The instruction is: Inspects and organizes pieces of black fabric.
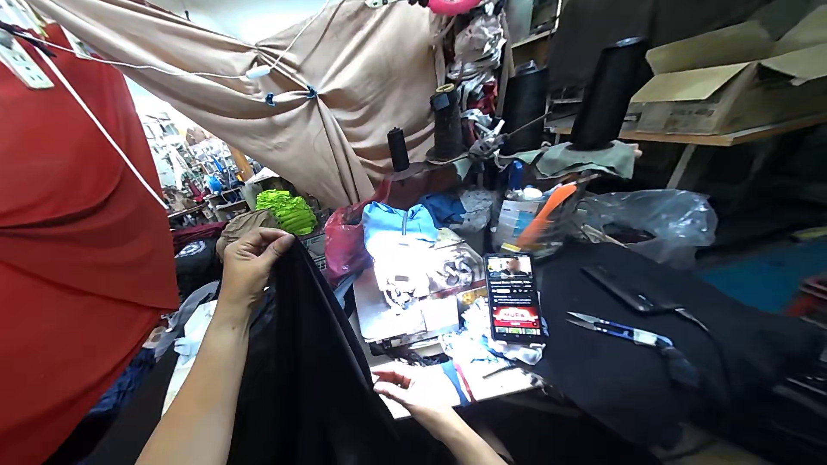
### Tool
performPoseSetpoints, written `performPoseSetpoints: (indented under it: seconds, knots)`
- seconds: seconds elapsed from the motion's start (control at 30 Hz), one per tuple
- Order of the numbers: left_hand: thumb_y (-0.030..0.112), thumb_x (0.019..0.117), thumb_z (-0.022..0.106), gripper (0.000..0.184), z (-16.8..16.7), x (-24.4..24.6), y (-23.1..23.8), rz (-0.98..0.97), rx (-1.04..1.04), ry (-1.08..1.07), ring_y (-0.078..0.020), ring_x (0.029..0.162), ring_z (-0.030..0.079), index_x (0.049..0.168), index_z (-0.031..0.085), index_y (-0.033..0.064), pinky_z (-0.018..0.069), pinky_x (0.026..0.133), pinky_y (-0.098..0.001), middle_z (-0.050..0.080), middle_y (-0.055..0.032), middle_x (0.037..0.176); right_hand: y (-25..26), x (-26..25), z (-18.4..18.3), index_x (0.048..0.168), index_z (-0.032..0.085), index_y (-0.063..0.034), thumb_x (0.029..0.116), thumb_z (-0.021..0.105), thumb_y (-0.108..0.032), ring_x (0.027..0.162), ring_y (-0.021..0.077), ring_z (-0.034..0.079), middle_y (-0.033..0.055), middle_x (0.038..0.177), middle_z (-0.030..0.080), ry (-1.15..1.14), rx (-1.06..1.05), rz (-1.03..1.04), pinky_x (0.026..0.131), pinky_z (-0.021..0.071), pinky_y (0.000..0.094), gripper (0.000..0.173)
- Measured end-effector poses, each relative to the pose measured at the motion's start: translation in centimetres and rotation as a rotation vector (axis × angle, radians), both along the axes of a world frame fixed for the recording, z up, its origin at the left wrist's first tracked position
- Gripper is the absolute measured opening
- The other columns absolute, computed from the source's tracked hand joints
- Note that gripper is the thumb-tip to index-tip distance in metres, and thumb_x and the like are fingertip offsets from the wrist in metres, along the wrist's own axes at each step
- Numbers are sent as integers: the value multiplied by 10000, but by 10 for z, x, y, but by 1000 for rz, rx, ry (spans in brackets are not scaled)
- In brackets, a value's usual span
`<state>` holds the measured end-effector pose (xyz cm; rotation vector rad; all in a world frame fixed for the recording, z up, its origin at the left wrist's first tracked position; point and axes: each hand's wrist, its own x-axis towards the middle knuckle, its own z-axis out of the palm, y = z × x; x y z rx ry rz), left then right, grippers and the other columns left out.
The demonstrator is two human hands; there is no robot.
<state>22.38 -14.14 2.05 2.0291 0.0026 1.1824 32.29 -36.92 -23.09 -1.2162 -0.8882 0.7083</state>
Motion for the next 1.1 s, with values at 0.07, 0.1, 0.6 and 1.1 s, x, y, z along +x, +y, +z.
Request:
performPoseSetpoints:
  seconds: [0.07,0.1,0.6,1.1]
  knots:
    - [19,936,692,93,-1,-1,-7,-12,-5,8,4,819,670,993,713,89,579,773,-189,720,80,926,7,-1,2,1312,675,-79,874,780,-335,926,96,685,52,1148,725,-161,-87,-69,822,570,282,518]
    - [15,938,688,95,-1,-1,-11,-20,0,16,2,822,671,994,709,88,580,777,-190,719,81,928,11,-1,3,1336,662,-97,867,783,-386,928,96,673,56,1173,708,-212,-122,-94,824,562,283,563]
    - [127,941,703,48,-10,-2,-24,-276,33,73,-28,880,667,961,726,164,574,807,-208,710,80,970,33,-13,52,1151,683,-38,893,768,-261,974,59,696,41,1043,736,-100,91,-81,908,578,268,351]
    - [119,1018,612,70,-20,11,11,79,-220,53,-3,761,638,1053,664,88,555,711,-204,688,56,903,-29,-2,0,860,648,-102,914,741,-244,631,-7,549,-81,710,598,-7,10,-58,623,481,192,178]
